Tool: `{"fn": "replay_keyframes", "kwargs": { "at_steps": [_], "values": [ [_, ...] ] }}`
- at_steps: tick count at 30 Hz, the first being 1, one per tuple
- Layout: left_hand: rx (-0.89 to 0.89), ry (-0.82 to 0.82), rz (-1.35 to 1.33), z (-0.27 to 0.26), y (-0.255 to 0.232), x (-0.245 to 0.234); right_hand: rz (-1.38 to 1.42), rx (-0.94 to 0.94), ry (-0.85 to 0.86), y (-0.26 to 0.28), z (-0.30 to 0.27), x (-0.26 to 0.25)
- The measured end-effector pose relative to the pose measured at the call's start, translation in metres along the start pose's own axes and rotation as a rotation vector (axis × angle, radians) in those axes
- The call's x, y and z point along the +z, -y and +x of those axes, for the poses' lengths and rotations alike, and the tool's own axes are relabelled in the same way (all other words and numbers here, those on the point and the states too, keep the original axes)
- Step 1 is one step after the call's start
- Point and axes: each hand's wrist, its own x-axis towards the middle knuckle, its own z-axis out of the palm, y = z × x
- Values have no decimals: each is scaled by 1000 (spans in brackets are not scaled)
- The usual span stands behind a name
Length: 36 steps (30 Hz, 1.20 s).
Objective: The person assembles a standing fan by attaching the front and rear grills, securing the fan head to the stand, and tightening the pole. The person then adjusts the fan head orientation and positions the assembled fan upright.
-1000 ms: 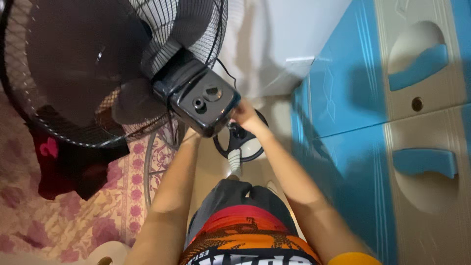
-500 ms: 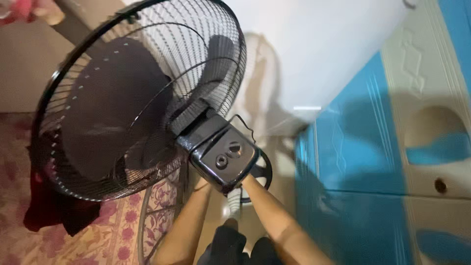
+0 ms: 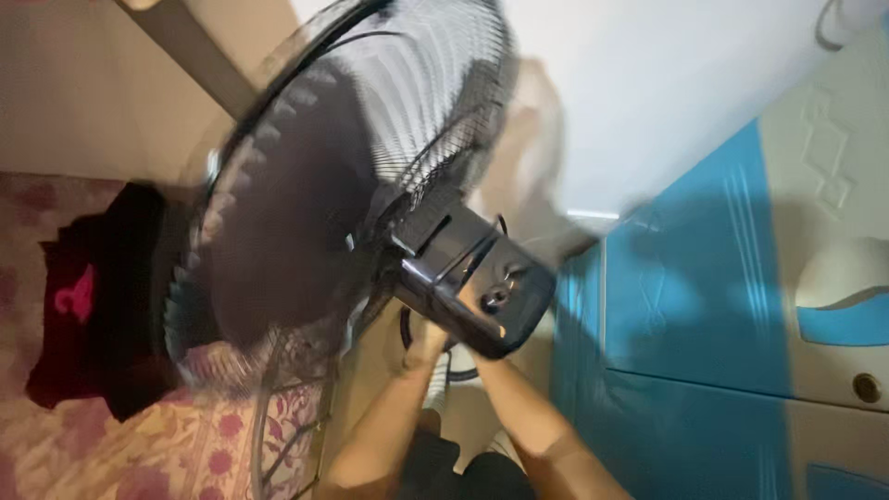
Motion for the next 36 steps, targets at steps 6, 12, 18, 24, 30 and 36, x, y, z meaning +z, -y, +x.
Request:
{"fn": "replay_keyframes", "kwargs": {
  "at_steps": [6, 12, 18, 24, 30, 36],
  "values": [
    [11, 10, 17, 12, 5, -45, 97, 225, 301, -12, 0, -26],
    [40, 72, 39, 23, 15, -46, 93, 268, 418, -2, 8, -41],
    [43, 84, 59, 32, 26, -43, -49, 288, 465, 8, 12, -101],
    [42, 100, 62, 42, 20, -46, 111, 212, 477, 5, 16, -83],
    [62, 96, 55, 45, 9, -46, 99, -243, 424, 34, 18, -77],
    [34, -11, 49, 23, 15, -42, 206, -432, 202, 75, 1, -61]
  ]
}}
